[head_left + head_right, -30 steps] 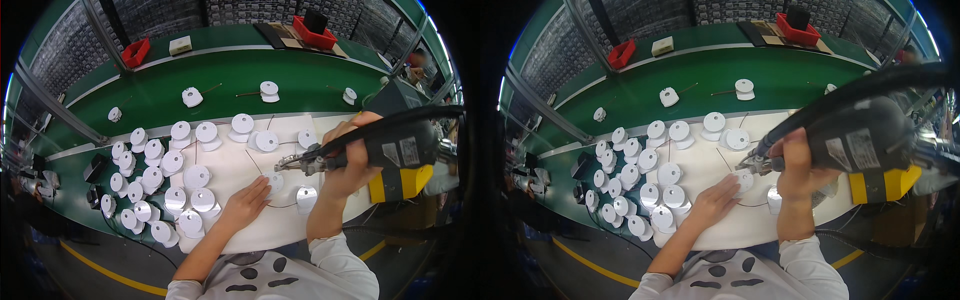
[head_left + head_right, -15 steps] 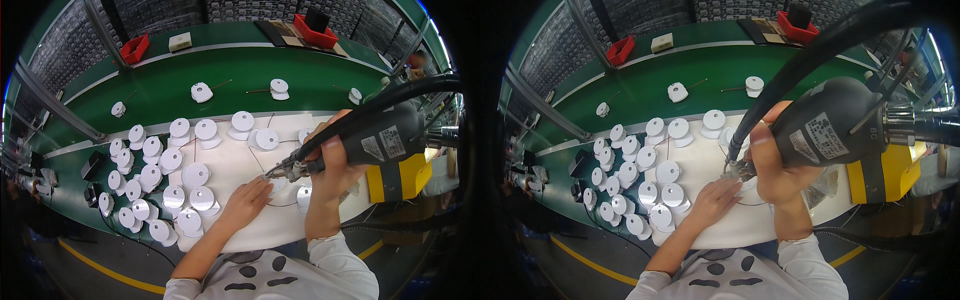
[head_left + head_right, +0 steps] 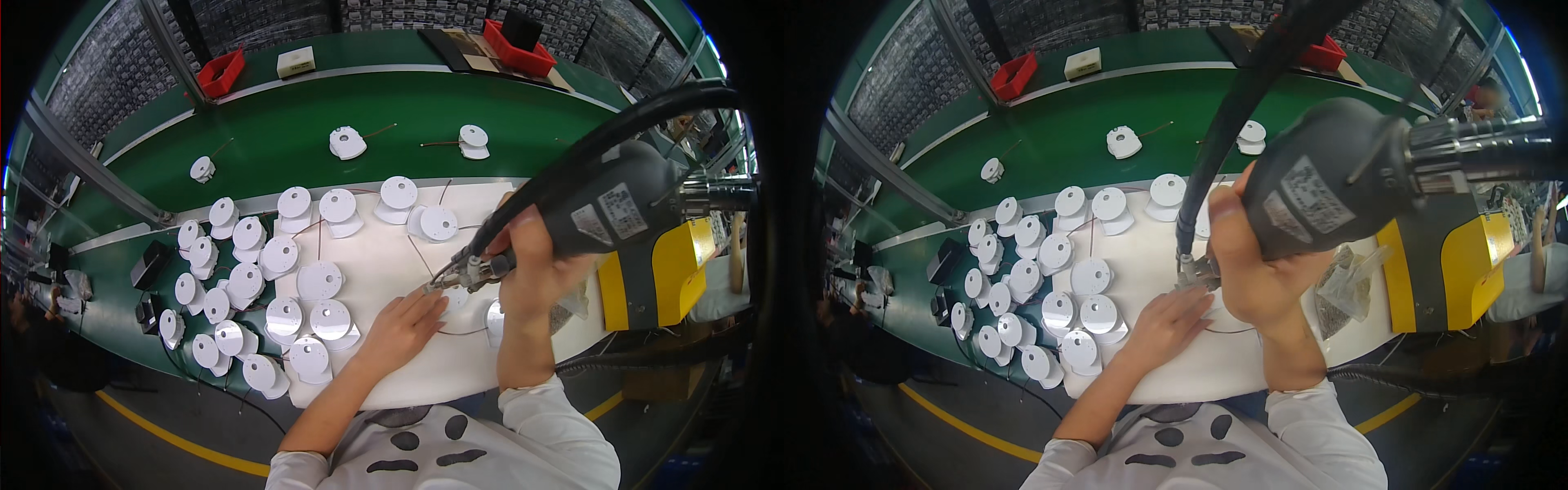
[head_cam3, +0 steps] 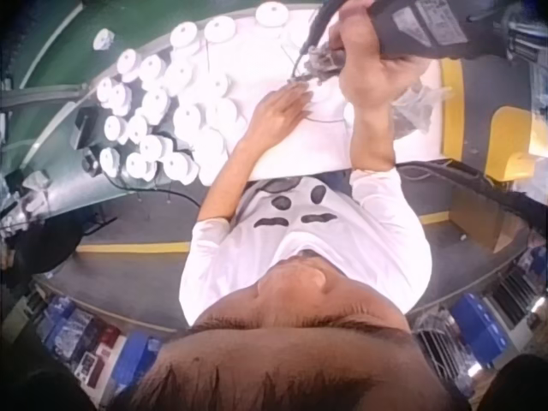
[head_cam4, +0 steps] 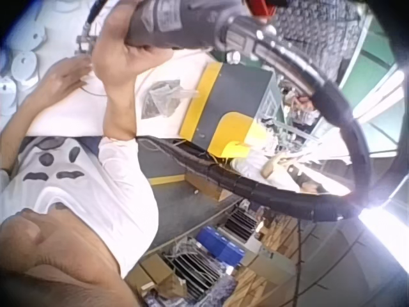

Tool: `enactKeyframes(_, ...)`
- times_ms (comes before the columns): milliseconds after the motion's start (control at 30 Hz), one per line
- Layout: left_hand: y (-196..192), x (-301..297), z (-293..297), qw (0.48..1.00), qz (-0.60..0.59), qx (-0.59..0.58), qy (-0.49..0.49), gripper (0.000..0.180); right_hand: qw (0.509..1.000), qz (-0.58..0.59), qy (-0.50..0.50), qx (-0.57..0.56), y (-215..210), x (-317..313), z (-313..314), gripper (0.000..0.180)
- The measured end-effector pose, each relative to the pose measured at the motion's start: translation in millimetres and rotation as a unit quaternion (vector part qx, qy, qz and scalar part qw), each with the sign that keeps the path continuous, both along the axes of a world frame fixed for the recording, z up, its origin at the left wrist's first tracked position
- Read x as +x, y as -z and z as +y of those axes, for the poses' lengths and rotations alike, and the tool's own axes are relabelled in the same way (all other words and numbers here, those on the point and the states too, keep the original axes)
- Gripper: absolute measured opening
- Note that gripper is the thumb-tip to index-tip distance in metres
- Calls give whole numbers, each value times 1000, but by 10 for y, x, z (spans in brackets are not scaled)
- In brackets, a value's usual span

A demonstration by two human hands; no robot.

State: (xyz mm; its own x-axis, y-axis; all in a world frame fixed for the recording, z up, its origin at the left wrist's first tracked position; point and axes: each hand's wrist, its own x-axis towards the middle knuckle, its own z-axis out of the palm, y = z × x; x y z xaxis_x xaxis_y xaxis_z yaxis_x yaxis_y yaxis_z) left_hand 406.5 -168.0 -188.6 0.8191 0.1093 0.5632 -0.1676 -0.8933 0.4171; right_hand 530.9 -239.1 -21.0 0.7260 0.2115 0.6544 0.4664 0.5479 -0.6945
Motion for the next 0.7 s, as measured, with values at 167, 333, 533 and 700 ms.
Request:
enactKeyframes(167,19,-22,-7,1000,8,12,15,39,997,-19,23,-69,36,1,-18,23)
enactKeyframes(333,-130,-129,70,997,8,72,-14,36,992,-27,104,62,-140,215,-294,31)
enactKeyframes(533,-649,307,1288,968,3,156,-194,33,963,24,265,46,-325,297,-548,29)
enactKeyframes(700,-513,1027,2440,936,92,196,-278,28,970,17,239,45,-374,165,-410,33)
